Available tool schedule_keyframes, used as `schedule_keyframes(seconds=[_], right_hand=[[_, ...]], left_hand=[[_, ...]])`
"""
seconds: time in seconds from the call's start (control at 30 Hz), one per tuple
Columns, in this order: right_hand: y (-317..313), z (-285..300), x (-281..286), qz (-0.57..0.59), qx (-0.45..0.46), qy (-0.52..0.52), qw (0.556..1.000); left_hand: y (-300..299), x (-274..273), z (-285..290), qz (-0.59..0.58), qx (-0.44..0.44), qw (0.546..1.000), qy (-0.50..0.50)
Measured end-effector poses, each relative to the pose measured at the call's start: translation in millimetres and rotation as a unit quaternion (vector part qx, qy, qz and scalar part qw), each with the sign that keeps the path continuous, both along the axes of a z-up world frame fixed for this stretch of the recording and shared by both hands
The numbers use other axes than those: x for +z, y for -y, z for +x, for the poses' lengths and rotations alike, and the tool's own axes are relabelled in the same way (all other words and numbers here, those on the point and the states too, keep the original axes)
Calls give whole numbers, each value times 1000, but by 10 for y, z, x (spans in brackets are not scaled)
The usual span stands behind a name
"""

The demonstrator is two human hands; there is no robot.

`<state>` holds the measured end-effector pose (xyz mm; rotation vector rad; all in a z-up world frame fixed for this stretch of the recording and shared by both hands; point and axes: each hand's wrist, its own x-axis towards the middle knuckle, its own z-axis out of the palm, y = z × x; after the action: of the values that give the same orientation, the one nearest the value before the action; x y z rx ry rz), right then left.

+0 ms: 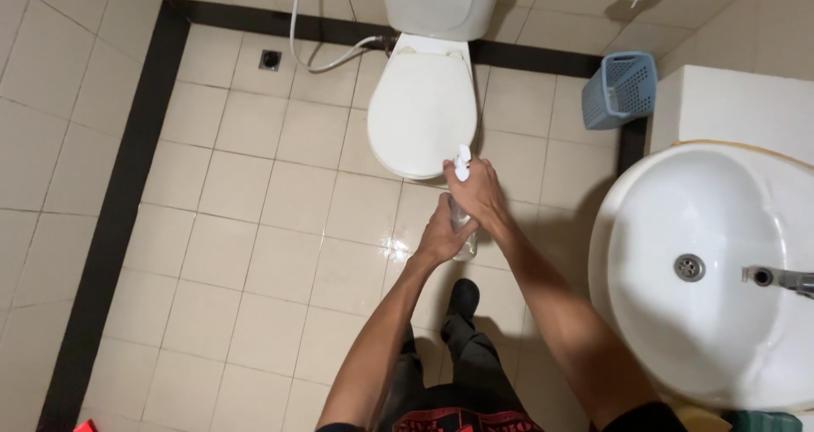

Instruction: The person sprays a cleaning solution from a bottle onto the toilet seat, lid, and bowl. They repeatedly lift and lower the toilet seat and lid while applying the spray to various surfaces. The person places the bottle on the sink counter between applications.

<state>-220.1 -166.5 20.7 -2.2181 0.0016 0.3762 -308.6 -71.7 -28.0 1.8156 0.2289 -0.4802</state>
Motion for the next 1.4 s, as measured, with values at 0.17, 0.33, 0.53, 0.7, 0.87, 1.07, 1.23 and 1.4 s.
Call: schedule_keyframes(seconds=[0.17,0.33,0.53,0.7,0.87,1.07,1.23,1.4], right_hand=[[-45,-13,277,27,37,108,993],[-22,-32,585,56,-3,110,992],[91,-396,1022,76,-56,170,981],[496,-848,1079,36,-74,203,976],[1066,-1458,1317,41,-125,119,984],[1718,-2395,1577,-56,-146,91,983],[2234,-3083,1504,-49,-214,57,974],[2824,-3727,1373,-30,-252,68,965]], left_hand=[[-29,358,18,-13,22,999,44],[-116,567,93,12,-18,995,98],[-97,844,-18,-30,-100,980,167],[118,1171,-317,-9,-171,972,162],[598,1346,-720,-22,-241,955,170],[1181,1323,-1157,-66,-319,924,202],[1767,1196,-1566,20,-389,896,212],[2377,1316,-2037,18,-465,869,169]])
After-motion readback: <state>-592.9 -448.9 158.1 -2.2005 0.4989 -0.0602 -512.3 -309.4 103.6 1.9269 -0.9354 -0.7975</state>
